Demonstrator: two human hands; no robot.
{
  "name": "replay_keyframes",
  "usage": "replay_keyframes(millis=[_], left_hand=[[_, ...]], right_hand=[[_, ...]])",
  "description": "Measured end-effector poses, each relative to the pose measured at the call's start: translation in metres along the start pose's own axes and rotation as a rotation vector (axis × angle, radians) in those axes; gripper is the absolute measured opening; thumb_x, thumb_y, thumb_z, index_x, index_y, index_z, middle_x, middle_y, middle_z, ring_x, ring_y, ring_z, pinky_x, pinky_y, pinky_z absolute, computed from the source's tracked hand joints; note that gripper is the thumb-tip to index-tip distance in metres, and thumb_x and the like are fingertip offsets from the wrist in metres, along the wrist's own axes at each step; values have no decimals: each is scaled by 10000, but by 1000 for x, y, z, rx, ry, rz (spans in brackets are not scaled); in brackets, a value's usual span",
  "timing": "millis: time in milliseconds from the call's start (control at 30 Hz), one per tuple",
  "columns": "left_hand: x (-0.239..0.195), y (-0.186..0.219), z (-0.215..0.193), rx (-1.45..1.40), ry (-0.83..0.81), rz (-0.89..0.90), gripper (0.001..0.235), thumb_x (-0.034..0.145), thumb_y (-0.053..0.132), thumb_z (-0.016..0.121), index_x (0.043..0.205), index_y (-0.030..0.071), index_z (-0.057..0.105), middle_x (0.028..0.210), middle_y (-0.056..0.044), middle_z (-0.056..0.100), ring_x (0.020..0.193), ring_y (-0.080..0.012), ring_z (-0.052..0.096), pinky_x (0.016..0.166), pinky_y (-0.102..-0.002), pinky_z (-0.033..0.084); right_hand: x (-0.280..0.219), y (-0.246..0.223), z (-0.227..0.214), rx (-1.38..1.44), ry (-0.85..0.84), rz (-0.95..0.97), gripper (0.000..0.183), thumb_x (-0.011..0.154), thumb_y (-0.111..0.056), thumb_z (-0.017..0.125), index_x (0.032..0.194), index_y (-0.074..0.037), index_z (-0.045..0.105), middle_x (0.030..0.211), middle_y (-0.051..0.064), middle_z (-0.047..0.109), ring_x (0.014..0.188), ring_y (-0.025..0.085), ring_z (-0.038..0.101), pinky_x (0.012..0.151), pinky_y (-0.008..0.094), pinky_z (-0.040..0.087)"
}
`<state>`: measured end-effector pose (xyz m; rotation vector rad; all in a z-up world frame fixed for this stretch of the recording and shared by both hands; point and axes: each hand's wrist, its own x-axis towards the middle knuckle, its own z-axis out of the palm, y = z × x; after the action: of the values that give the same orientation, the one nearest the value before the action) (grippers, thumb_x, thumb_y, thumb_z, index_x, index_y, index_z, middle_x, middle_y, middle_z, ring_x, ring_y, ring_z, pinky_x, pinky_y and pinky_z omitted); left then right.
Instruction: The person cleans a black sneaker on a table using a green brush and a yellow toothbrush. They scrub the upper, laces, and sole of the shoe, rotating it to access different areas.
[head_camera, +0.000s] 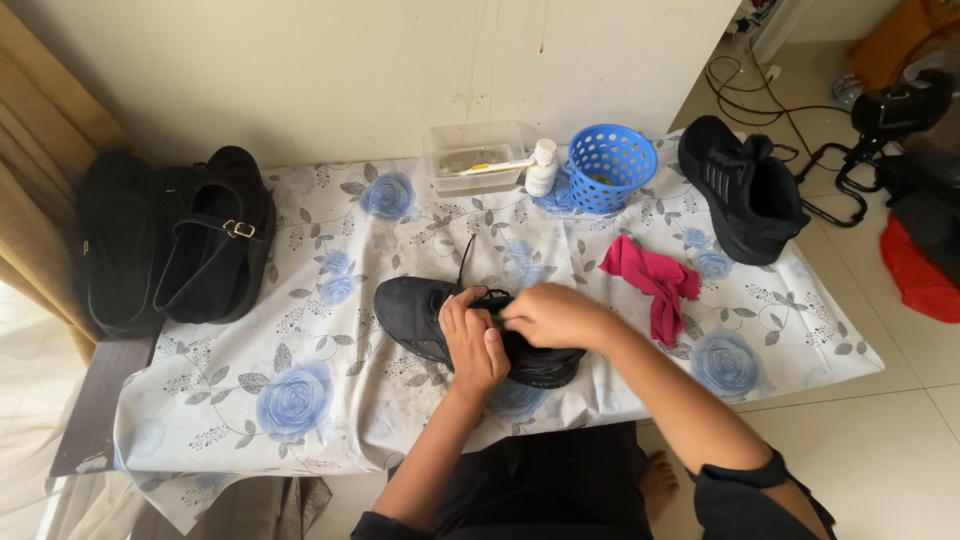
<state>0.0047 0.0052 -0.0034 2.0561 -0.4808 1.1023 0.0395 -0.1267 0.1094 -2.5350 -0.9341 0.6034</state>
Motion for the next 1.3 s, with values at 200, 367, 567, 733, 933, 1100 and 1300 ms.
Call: replay_keyframes(millis=[200, 367, 567, 733, 933, 1100, 1300], left_hand=[[6, -1, -9, 51, -6, 19, 358, 936, 335, 128, 725, 131, 333, 1087, -114, 463, 973, -314, 418, 931, -476, 238], [6, -2, -2, 42, 7, 21, 349, 939, 323, 135, 725, 126, 327, 1073, -114, 458, 961, -315, 419, 923, -465, 250], [7, -2, -7, 53, 13, 37, 351, 938, 323, 142, 721, 121, 332, 1061, -113, 472, 970, -321, 425, 924, -468, 250], [6, -3, -5, 84, 9, 25, 357, 938, 316, 142, 723, 118, 347, 1056, -110, 480, 988, -316, 429, 928, -475, 236], [6, 0, -3, 62, -23, -36, 341, 939, 307, 168, 732, 111, 354, 1050, -108, 473, 949, -304, 429, 916, -449, 266], [5, -2, -4, 93, -38, -56, 325, 949, 305, 193, 737, 119, 354, 978, -86, 474, 924, -287, 425, 938, -454, 229], [5, 2, 0, 88, -43, -106, 355, 952, 327, 167, 755, 105, 363, 1015, -102, 466, 979, -301, 416, 945, -457, 223]], right_hand=[[-52, -19, -38, 5, -95, 116, 336, 855, -236, 497, 558, -80, 483, 476, 77, 509, 482, 233, 456, 512, 327, 407], [-28, -3, -21, -25, -77, 103, 326, 849, -236, 501, 565, -77, 518, 469, 75, 510, 486, 251, 483, 505, 343, 408], [-5, -10, -3, 33, -51, 4, 286, 847, -210, 496, 606, -72, 564, 494, 50, 521, 486, 218, 501, 512, 312, 421], [-46, -10, -55, 1, -243, 135, 218, 835, -201, 518, 890, -101, 704, 738, 149, 683, 659, 271, 604, 637, 377, 470], [-2, 1, -4, 30, -71, 4, 252, 848, -210, 493, 664, -101, 628, 516, 21, 567, 514, 211, 536, 530, 306, 438], [-45, 2, -61, -100, -321, 49, 197, 821, -240, 538, 780, -119, 688, 654, 110, 664, 606, 275, 577, 619, 378, 469], [12, 2, -4, -111, -96, -53, 221, 812, -183, 489, 643, -77, 584, 500, 28, 529, 497, 218, 520, 493, 317, 429]])
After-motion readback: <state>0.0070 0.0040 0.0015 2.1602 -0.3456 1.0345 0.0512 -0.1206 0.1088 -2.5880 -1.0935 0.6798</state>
